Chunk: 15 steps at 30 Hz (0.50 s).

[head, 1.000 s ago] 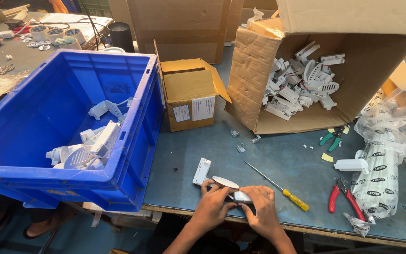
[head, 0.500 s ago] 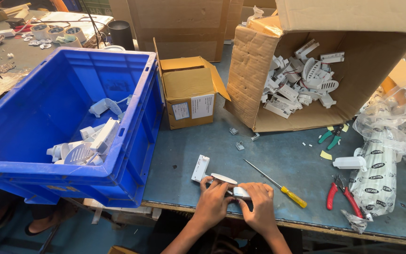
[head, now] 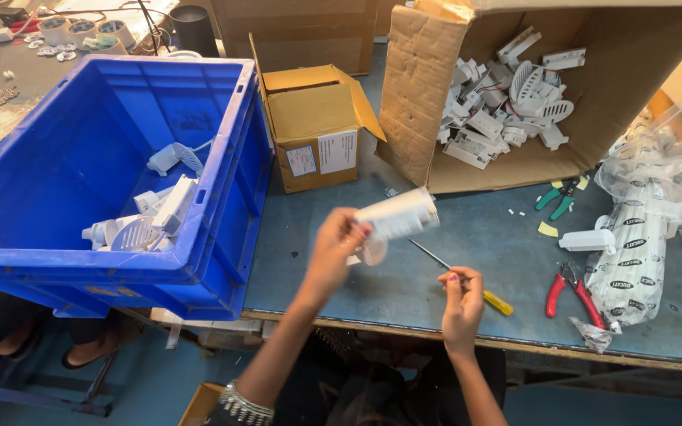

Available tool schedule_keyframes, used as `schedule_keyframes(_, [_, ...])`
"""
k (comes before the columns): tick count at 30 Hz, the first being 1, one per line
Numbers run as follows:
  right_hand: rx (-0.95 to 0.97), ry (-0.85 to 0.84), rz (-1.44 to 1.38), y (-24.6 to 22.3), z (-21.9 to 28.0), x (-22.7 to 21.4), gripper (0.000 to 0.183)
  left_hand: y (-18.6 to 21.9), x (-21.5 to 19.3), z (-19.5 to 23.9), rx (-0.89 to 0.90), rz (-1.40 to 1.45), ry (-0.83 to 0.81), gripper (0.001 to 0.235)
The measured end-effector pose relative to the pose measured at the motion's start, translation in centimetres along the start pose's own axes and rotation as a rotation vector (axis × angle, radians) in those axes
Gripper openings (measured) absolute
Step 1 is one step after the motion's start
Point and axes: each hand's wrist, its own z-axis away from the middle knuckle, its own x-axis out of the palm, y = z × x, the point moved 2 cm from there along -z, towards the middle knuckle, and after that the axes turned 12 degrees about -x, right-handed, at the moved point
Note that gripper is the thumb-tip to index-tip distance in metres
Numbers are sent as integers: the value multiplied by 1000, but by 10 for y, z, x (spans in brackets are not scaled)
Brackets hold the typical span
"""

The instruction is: The person assembles white plastic electrical components at a workbench. They use a screwdriver to tighten screws on the components and place the finished items into a blue crate. The workspace includes cardboard boxes and various tools.

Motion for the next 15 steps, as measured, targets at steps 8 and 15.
schedule_keyframes(8, [26,-158,135,-2,2,6,9,170,-117,43,693,37,487,34])
schedule_keyframes(15, [19,-182,193,-4,5,9,9,218,-205,48,456,-842,762,29])
